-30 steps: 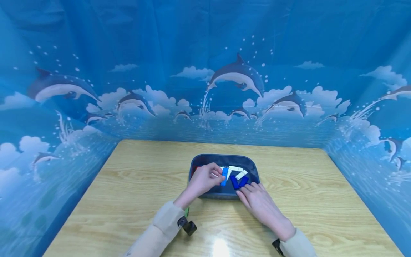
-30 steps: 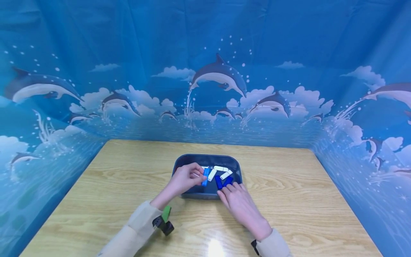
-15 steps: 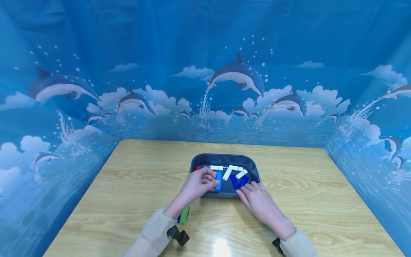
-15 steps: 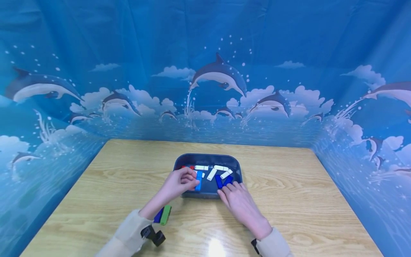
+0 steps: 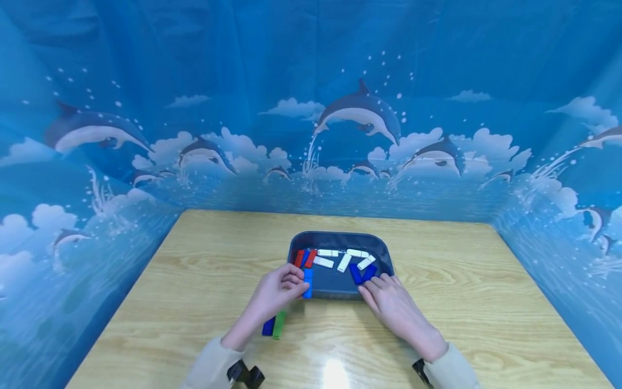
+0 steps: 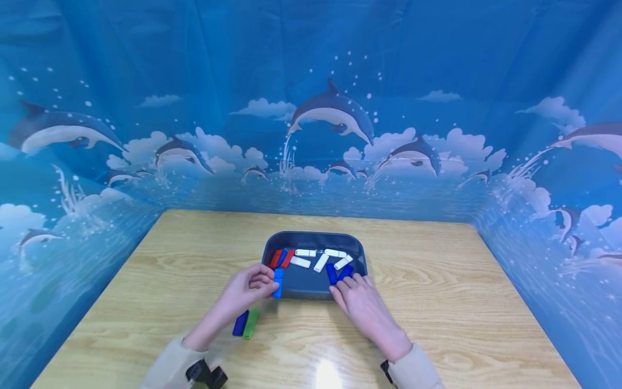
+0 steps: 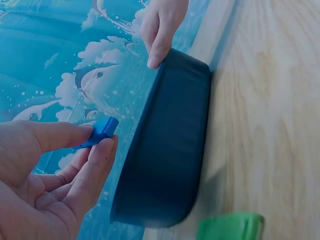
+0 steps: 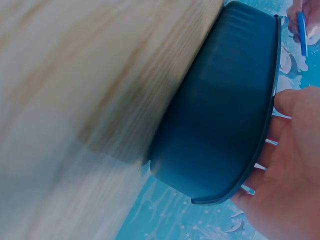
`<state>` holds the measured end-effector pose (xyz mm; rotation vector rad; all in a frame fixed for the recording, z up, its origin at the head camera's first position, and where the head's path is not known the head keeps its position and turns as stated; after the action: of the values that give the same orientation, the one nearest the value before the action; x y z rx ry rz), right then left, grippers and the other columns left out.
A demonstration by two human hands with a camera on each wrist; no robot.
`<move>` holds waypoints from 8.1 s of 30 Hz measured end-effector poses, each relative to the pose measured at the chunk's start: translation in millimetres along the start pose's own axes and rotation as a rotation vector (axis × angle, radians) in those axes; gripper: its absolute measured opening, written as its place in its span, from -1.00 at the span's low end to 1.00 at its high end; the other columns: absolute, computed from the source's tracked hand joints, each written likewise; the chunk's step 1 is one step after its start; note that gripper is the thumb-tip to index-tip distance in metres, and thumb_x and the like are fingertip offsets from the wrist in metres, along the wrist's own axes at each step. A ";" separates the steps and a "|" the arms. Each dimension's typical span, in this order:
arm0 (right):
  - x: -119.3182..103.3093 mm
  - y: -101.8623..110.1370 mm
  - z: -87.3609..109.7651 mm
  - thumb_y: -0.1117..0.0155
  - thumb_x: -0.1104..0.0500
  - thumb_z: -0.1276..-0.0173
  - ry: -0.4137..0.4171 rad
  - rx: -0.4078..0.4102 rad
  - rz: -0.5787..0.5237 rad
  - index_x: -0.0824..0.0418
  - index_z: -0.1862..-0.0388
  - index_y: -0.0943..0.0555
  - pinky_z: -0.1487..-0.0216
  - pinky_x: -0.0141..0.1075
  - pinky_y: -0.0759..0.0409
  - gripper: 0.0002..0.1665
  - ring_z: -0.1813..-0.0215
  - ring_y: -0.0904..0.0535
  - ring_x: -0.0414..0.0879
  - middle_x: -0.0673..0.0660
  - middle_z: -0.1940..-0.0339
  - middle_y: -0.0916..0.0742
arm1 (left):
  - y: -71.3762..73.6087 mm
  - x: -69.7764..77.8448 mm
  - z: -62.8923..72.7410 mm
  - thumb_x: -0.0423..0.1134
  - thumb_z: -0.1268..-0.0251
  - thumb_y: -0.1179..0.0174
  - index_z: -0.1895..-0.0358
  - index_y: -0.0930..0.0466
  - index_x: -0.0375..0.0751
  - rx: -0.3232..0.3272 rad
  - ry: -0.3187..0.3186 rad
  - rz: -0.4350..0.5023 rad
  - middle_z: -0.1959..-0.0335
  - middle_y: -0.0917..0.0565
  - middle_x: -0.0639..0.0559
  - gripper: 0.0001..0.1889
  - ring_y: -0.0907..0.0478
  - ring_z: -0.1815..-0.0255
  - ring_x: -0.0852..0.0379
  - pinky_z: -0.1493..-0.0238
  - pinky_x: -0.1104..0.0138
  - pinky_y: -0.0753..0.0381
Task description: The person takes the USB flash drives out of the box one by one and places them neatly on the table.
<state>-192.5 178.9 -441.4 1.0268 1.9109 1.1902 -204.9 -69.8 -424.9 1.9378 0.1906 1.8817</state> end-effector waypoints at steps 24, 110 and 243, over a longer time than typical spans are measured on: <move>0.5 -0.3 0.2 -0.24 0.06 -0.50 -0.005 -0.013 -0.011 0.18 0.21 -0.74 -0.17 0.08 -0.54 -0.76 0.01 -0.68 0.11 0.08 0.28 -0.77 | 5.7 -32.7 30.1 -0.39 -0.24 -0.38 -0.07 -0.56 -0.24 -0.065 -0.130 -0.218 0.33 -0.71 0.02 -0.65 -0.67 0.40 0.22 0.39 0.45 -0.65; 2.0 -2.5 0.5 -0.26 0.06 -0.49 -0.012 -0.017 -0.005 0.17 0.20 -0.74 -0.08 0.02 -0.56 -0.77 0.09 -0.65 0.05 0.06 0.29 -0.76 | -45.2 16.2 -79.3 -0.24 -0.32 -0.36 0.11 -0.59 -0.43 0.078 -0.141 -1.037 0.22 -0.57 -0.28 -0.71 -0.60 0.21 -0.13 0.20 0.13 -0.69; 2.6 -1.6 -0.7 -0.20 0.04 -0.53 0.006 -0.028 -0.025 0.14 0.27 -0.74 0.04 -0.09 -0.54 -0.73 0.17 -0.62 -0.02 0.03 0.31 -0.76 | -26.6 -24.9 27.3 -0.44 0.00 -0.50 0.08 -0.63 -0.20 -0.044 -0.220 -0.420 0.40 -0.69 0.09 -0.63 -0.58 0.41 0.25 0.35 0.45 -0.57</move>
<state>-194.8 180.3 -442.9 0.9834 1.9009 1.2041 -174.8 -61.2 -457.9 1.8809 0.4456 1.3844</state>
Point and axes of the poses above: each hand's wrist, its own z-axis away from the middle knuckle, its own y-axis out of the back of the hand, x = y × z, the point moved 5 cm from there along -z, towards the middle knuckle
